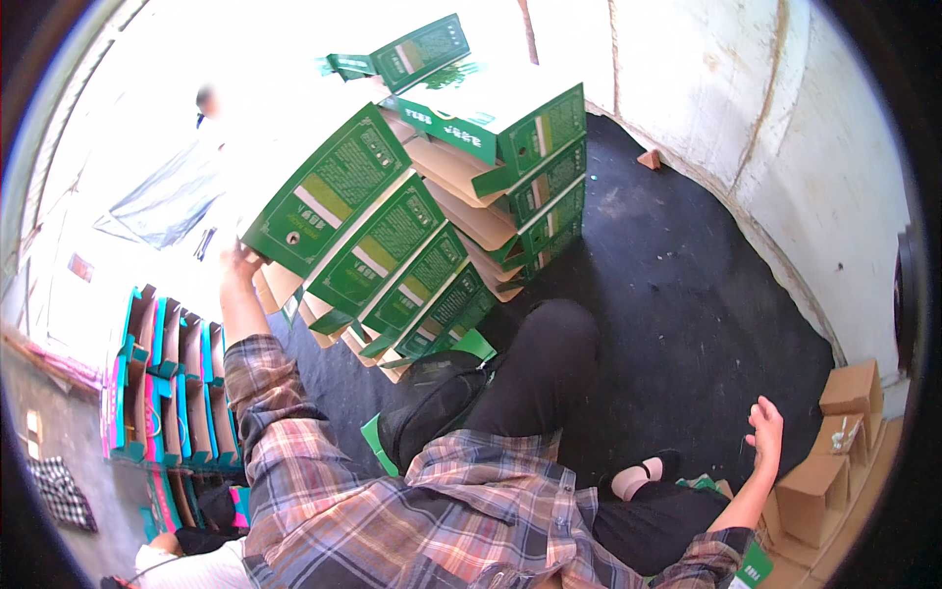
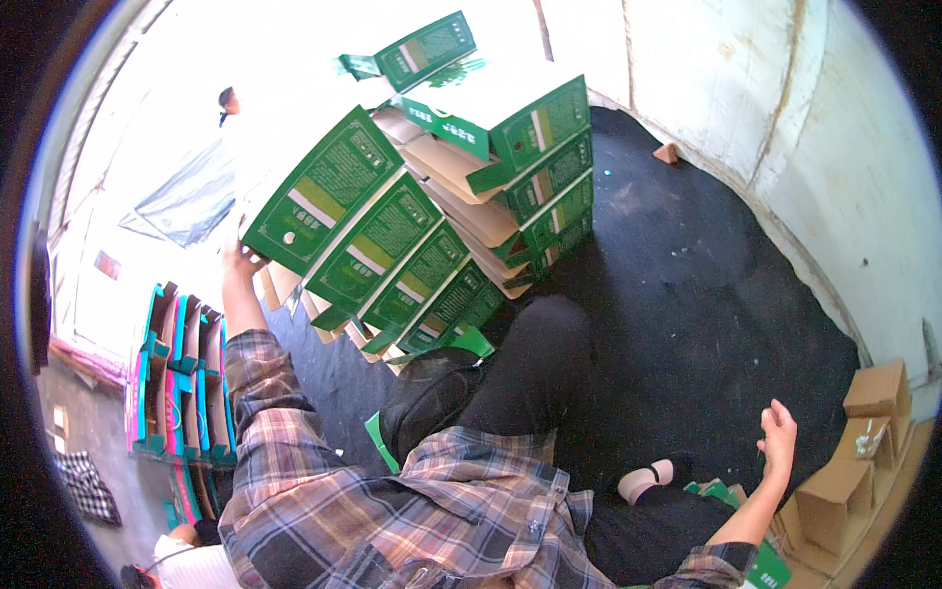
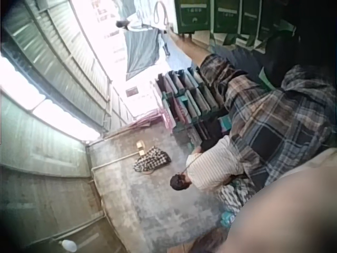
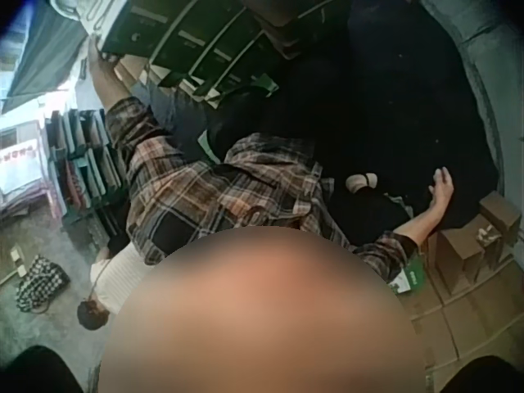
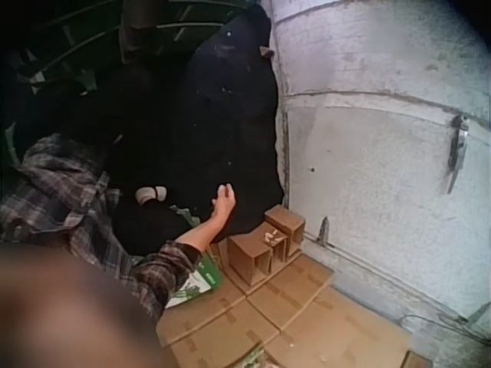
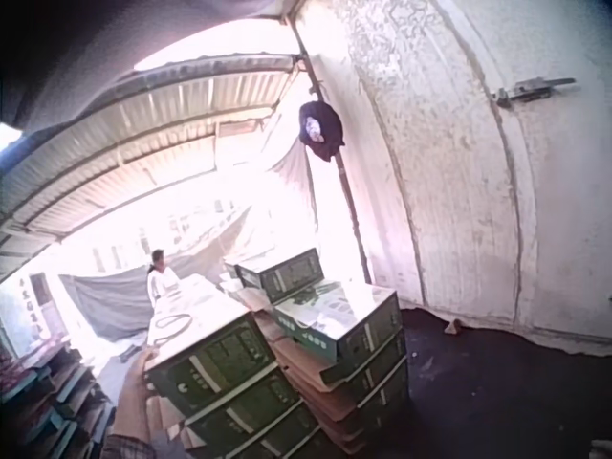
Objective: Fold flat cardboard box sheets into completed gift or produce boxes with handles.
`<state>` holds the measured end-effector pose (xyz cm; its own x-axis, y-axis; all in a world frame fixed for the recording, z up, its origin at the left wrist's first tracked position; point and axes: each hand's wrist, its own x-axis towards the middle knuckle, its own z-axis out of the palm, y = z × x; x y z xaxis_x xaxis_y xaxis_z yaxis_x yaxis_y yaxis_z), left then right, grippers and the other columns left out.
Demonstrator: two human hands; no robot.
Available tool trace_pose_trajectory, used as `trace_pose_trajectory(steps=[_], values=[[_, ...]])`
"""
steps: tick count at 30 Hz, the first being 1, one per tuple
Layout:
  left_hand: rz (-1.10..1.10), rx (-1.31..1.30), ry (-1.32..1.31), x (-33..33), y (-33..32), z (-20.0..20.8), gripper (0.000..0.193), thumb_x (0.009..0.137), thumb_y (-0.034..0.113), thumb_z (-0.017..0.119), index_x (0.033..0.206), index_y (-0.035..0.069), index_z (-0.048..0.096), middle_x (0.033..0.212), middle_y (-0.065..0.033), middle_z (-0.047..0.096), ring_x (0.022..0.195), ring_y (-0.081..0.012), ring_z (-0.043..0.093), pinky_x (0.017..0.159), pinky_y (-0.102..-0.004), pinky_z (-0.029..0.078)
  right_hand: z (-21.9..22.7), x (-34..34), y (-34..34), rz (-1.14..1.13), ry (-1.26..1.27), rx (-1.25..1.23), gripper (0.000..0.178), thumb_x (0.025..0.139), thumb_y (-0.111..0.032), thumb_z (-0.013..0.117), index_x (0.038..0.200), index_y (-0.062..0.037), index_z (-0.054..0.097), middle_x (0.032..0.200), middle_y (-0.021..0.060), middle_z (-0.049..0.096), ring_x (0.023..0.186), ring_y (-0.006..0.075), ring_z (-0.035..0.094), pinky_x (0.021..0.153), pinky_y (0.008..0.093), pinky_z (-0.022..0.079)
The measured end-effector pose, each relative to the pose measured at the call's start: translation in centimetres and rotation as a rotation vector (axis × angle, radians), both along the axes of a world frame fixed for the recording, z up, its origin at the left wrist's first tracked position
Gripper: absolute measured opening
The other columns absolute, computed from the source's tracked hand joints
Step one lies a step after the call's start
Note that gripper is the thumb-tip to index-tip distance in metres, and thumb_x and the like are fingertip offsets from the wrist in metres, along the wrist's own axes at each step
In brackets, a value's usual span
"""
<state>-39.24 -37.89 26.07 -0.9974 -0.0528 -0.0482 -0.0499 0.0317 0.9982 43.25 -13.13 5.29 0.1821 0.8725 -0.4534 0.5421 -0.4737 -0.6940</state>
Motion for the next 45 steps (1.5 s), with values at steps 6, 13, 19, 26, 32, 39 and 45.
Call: trace_pose_trajectory(steps=[6, 13, 19, 26, 32, 39, 45], values=[[-0.162, -0.038, 1.048, 10.7, 2.8, 3.5, 0.031, 0.086, 0.008, 0.057, 0.115, -0.004, 0.054, 0.112, -0.0114, 0.057, 0.092, -0.0183, 0.055, 0.087, -0.0315, 0.044, -2.2, 1.5, 0.2, 0.029, 0.077, 0.067, 0.045, 0.084, -0.026, 0.062, 0.126, -0.0130, 0.054, 0.110, 0.0067, 0.061, 0.088, 0.0139, 0.057, 0.056, 0.0286, 0.045], [-1.441, -0.214, 1.898, 35.9, 7.2, 5.3, 0.017, 0.075, 0.009, 0.062, 0.089, -0.001, 0.060, 0.097, -0.0169, 0.059, 0.089, -0.0287, 0.060, 0.085, -0.0570, 0.045, -2.8, -0.7, 3.0, 0.128, 0.079, 0.471, 0.047, 0.081, -0.025, 0.068, 0.120, -0.0035, 0.057, 0.109, 0.0135, 0.063, 0.100, 0.0216, 0.059, 0.088, 0.0325, 0.046], [-2.144, 0.621, 2.155, 47.8, 9.1, 4.5, 0.021, 0.073, 0.014, 0.055, 0.088, 0.005, 0.066, 0.092, -0.0074, 0.063, 0.095, -0.0228, 0.061, 0.085, -0.0460, 0.052, 3.1, 3.2, -3.8, -0.225, 0.365, 0.345, 0.047, 0.090, -0.032, 0.058, 0.130, -0.0090, 0.048, 0.117, 0.0064, 0.059, 0.103, 0.0161, 0.057, 0.082, 0.0323, 0.046], [-2.281, -0.277, 2.571, 45.9, 5.2, 13.2, 0.046, 0.083, 0.040, 0.054, 0.122, 0.018, 0.047, 0.120, -0.0130, 0.052, 0.114, -0.0264, 0.048, 0.099, -0.0463, 0.038, -4.6, 7.1, -15.4, -0.667, 0.568, 0.364, 0.040, 0.090, -0.028, 0.057, 0.125, -0.0093, 0.051, 0.115, 0.0065, 0.060, 0.098, 0.0162, 0.059, 0.078, 0.0313, 0.049], [-1.993, 0.427, 1.702, 41.7, 10.4, 6.0, 0.022, 0.078, 0.024, 0.071, 0.097, 0.014, 0.067, 0.111, -0.0052, 0.055, 0.121, -0.0249, 0.044, 0.100, -0.0426, 0.036, -15.3, 5.3, -32.1, -1.173, 0.797, 0.028, 0.030, 0.089, -0.031, 0.058, 0.109, -0.0090, 0.055, 0.106, 0.0057, 0.061, 0.094, 0.0215, 0.060, 0.077, 0.0393, 0.049], [-2.041, 0.397, 1.504, 49.0, 14.7, -2.2, 0.016, 0.067, 0.003, 0.063, 0.081, -0.006, 0.061, 0.085, -0.0188, 0.063, 0.078, -0.0328, 0.061, 0.072, -0.0417, 0.050, -21.8, 0.0, -37.6, -1.649, 1.104, -0.044, 0.026, 0.093, -0.029, 0.049, 0.103, -0.0052, 0.057, 0.095, 0.0087, 0.064, 0.085, 0.0237, 0.063, 0.072, 0.0414, 0.052], [-2.347, -0.160, 0.977, 50.2, 18.5, -16.4, 0.014, 0.075, -0.002, 0.065, 0.089, 0.000, 0.064, 0.083, -0.0124, 0.061, 0.076, -0.0263, 0.062, 0.068, -0.0315, 0.050, -27.1, -0.2, -36.7, -1.923, 1.361, 0.194, 0.035, 0.094, -0.034, 0.048, 0.102, -0.0006, 0.054, 0.091, 0.0104, 0.064, 0.079, 0.0253, 0.062, 0.065, 0.0403, 0.053]])
